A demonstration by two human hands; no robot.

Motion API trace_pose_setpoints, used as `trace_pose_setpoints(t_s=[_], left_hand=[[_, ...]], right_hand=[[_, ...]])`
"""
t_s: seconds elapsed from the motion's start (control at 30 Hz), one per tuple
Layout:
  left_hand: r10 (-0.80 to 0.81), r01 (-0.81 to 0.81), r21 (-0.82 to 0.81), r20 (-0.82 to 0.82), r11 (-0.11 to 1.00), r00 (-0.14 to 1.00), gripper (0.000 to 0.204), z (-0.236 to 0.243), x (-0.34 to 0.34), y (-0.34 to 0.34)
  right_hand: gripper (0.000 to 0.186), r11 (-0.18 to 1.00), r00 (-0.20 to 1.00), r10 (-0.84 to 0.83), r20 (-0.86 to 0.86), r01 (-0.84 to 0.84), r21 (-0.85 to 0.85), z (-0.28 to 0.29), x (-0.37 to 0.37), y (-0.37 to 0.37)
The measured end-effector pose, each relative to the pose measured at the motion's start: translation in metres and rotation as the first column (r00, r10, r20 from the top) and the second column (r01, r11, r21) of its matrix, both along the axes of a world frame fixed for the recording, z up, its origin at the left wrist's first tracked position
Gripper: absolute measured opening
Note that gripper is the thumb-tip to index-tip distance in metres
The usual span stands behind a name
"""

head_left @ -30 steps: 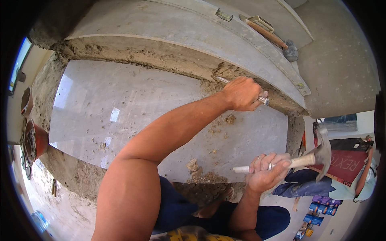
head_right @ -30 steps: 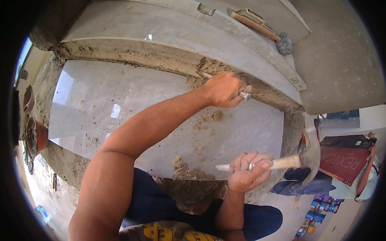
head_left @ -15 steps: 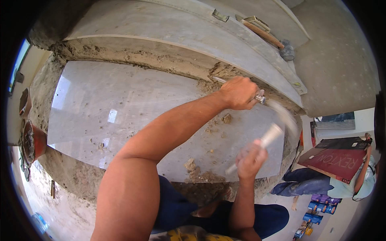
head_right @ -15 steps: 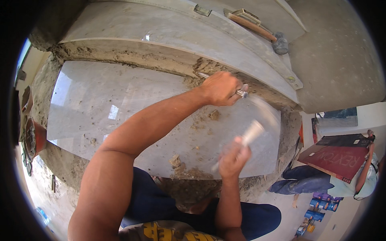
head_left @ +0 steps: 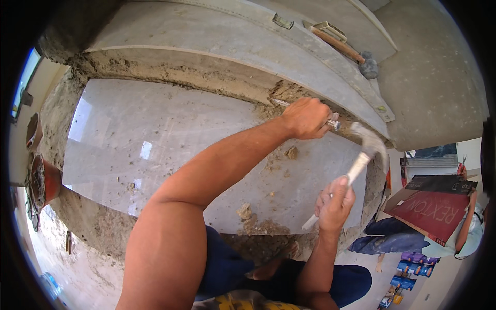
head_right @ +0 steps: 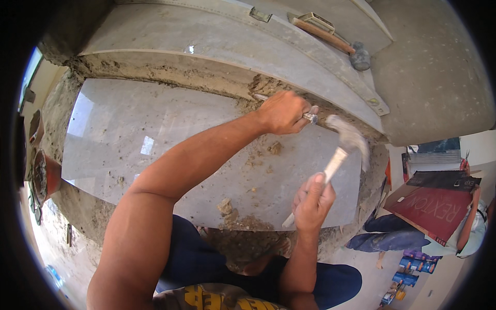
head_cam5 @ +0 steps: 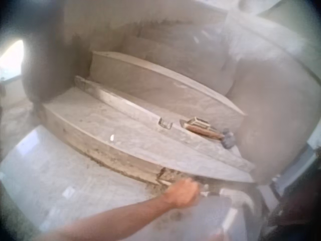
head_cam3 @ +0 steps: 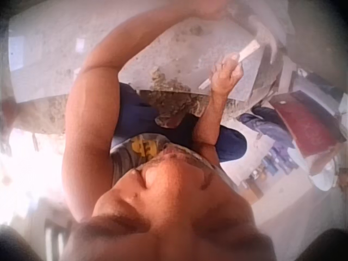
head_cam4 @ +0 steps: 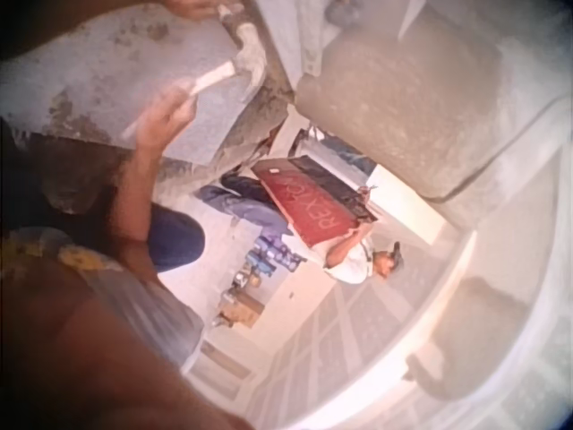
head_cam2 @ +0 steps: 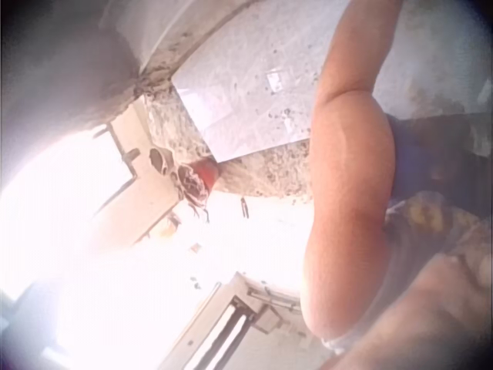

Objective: The person installs a marble tile on a concrete step using a hammer and chisel to remove excess mortar and then positions the tile by hand.

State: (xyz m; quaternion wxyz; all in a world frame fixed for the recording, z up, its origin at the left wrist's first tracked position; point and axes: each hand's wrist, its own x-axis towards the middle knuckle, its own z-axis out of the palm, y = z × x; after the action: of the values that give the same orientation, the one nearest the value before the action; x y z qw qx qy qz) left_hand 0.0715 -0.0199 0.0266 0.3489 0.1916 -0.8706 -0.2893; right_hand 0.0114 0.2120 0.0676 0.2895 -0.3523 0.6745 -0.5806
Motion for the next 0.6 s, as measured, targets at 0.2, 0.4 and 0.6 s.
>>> trace_pose_setpoints(t_s=[0.2,0.4,0.6], left_hand=[[0.001,-0.001,-0.003,-0.022,1.000,1.000,0.027,0.004,-0.013,0.002],[0.025,-0.025,0.016,-0.019,1.000,1.000,0.034,-0.002,-0.002,-0.002],[-0.019,0.009,0.087,0.107,0.996,0.994,0.024,0.010,-0.005,0.000]], right_hand=[[0.041,0.970,0.988,-0.133,-0.074,0.114,-0.216,-0.044,-0.004,-0.003],[0.043,0.976,0.996,-0.089,0.024,0.092,-0.200,0.002,0.013,-0.005],[0.043,0.997,0.997,-0.014,-0.075,0.020,0.077,-0.022,-0.007,-0.004]])
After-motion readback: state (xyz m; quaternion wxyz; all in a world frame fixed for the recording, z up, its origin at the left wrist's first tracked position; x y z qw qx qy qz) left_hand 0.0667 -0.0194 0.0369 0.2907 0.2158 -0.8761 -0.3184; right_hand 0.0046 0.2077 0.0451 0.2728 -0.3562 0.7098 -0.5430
